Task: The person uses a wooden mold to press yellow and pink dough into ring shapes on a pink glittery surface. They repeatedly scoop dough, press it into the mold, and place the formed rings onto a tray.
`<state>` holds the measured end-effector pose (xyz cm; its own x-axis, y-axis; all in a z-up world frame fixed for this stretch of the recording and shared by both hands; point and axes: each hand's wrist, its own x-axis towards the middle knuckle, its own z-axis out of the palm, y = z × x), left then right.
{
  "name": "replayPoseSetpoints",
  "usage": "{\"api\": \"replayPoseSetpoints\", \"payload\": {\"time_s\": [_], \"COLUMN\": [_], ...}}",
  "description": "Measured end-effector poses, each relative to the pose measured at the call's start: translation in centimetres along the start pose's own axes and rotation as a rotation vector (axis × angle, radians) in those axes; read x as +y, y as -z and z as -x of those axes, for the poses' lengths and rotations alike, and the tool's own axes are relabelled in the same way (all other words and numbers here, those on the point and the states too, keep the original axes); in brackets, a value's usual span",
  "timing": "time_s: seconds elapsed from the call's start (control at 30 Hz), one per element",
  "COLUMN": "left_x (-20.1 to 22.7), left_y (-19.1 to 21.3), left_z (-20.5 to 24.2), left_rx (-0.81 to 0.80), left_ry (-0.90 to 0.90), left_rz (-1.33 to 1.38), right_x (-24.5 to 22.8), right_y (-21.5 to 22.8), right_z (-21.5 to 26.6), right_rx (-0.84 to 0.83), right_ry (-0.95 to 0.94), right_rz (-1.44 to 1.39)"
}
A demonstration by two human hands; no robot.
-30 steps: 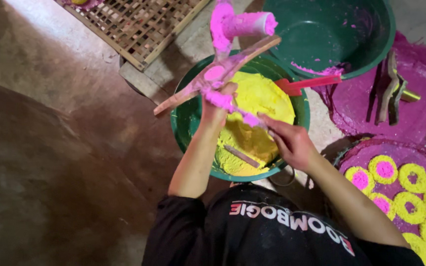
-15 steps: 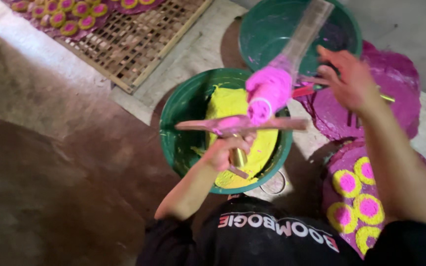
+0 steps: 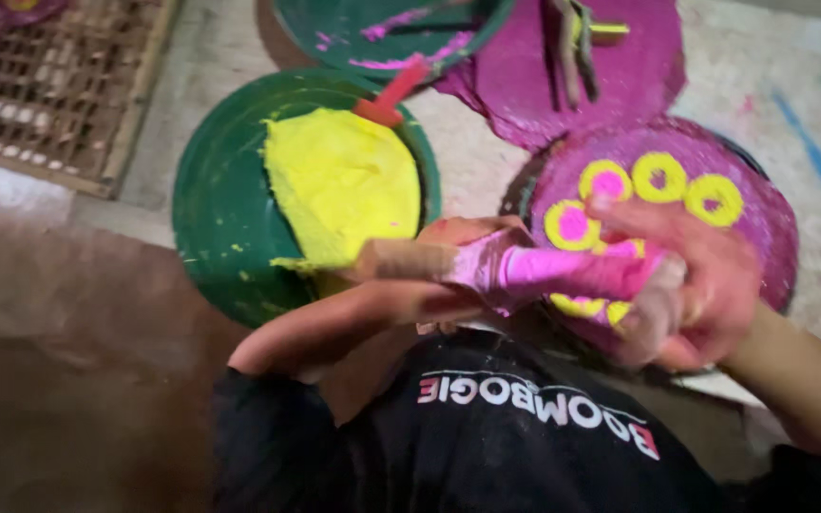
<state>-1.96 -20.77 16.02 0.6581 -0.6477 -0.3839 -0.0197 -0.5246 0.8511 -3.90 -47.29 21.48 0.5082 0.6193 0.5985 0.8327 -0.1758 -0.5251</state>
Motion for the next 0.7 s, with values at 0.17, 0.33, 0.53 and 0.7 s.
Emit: {"api": "replayPoseSetpoints", "payload": {"time_s": [0.17, 0.33, 0.53, 0.7], "left_x": [0.4, -0.2, 1.3, -0.9], "left_y": [-4.7, -10.5, -8.4, -11.0], "left_z": [-1.7, -7.5, -9.3, -9.5], "left_rx": [0.070, -0.225, -0.063, 0.536], "left_ry": [-0.533, -0.432, -0.255, -0.340], "left_rz": [0.030, 0.198, 0.096, -0.150], "right_x": [-1.5, -2.2, -1.0, 0.9], "right_y": [-0.5, 0.3, 5.8, 3.5], "right_z": [5.5, 8.8, 12.2, 19.6], "right_rx": [0.042, 0.088, -0.143, -0.149], "right_ry": [0.110, -0.252, -0.775, -0.819], "right_rz": [0.164, 0.039, -0.811, -0.992]}}
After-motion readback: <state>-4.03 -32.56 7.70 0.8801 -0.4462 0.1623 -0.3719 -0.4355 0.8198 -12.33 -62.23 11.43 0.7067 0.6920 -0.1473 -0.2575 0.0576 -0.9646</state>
